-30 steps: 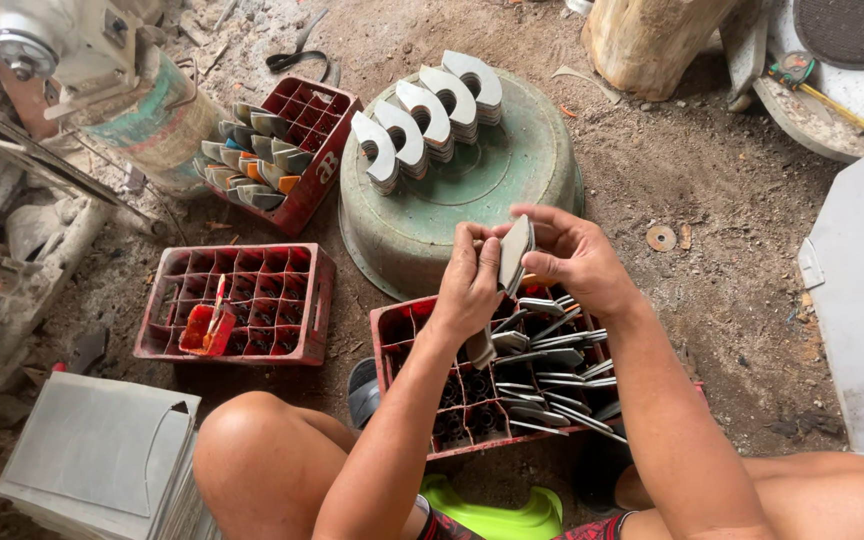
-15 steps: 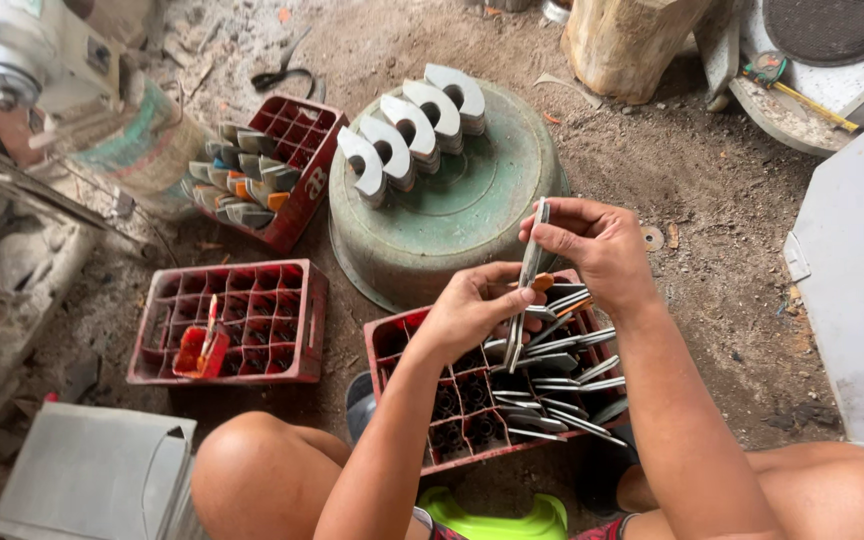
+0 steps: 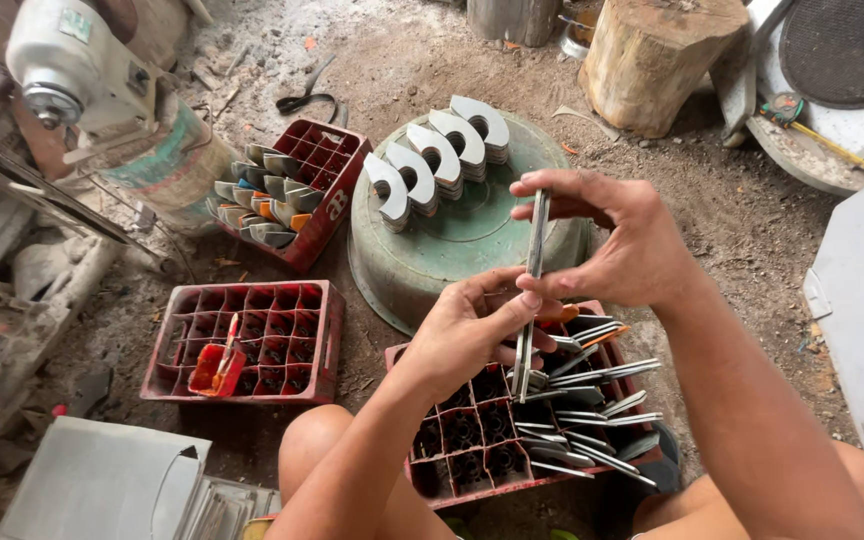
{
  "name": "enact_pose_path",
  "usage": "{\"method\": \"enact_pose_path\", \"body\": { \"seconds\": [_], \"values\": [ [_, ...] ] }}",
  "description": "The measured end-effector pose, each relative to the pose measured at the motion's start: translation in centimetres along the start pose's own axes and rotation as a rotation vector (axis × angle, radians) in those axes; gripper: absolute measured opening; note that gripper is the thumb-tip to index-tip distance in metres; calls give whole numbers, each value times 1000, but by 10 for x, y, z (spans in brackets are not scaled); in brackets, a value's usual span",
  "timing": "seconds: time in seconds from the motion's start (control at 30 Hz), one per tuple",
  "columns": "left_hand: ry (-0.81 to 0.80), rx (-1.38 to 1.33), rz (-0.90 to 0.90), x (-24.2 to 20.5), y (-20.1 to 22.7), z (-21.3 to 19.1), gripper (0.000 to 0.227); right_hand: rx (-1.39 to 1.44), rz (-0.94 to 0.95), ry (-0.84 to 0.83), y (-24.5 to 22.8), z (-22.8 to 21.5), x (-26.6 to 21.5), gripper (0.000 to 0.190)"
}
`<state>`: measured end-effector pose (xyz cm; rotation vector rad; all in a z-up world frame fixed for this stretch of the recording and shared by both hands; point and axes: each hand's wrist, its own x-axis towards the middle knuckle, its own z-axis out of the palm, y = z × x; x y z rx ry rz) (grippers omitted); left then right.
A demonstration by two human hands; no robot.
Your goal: The person sits on a low stool and repeatedly picks up two U-shaped metal pieces from a red crate, aligns them, and places the paired pieces onto a stack on an overturned green basin. The person continues this pairing and stacking process throughout the clip.
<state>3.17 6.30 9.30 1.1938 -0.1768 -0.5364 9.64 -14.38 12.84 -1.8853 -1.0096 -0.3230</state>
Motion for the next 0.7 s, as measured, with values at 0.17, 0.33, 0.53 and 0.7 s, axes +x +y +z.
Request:
{"method": "enact_pose_path", "body": {
  "seconds": [0.17,0.33,0.53,0.7],
  "values": [
    [-24,-53,-43,-2,-6,-4,52,-107,-123,-26,10,-10,4,78],
    [-5,-78,-107,1,-14,-4,55,-51,-130,-27,14,-9,-2,80],
    [18,-110,-154,9,-23,-4,52,-123,-109,33,12,-4,-10,87],
    [46,-104,-202,10,-21,0,51,-75,-13,-7,13,-8,-11,73]
  ]
}}
